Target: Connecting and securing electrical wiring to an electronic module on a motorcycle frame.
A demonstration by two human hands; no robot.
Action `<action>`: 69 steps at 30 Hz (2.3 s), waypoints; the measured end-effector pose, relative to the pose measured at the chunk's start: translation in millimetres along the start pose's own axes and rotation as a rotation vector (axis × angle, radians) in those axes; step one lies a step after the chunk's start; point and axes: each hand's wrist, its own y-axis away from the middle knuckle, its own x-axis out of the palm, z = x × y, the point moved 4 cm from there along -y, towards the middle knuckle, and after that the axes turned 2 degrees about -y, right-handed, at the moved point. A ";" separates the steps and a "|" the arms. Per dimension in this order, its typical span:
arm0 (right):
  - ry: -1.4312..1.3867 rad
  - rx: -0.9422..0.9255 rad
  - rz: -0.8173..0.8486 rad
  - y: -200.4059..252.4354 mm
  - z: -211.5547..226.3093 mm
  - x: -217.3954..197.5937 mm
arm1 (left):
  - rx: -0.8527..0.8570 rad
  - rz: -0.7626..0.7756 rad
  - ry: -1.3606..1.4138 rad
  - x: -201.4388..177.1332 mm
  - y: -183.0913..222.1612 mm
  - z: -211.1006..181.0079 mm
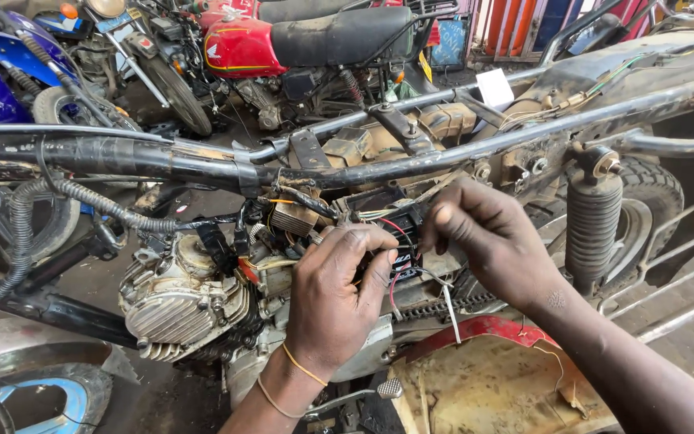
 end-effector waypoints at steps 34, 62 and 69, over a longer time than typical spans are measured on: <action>-0.551 0.112 -0.113 -16.9 -17.6 23.8 | -0.093 -0.042 0.073 -1.8 9.6 -3.9; -0.447 0.237 -0.213 -9.2 -19.4 15.0 | 0.155 0.553 -0.602 73.7 60.4 -1.7; -0.479 0.223 -0.185 -7.0 -16.9 14.5 | 0.195 0.437 -0.708 55.8 42.0 -7.8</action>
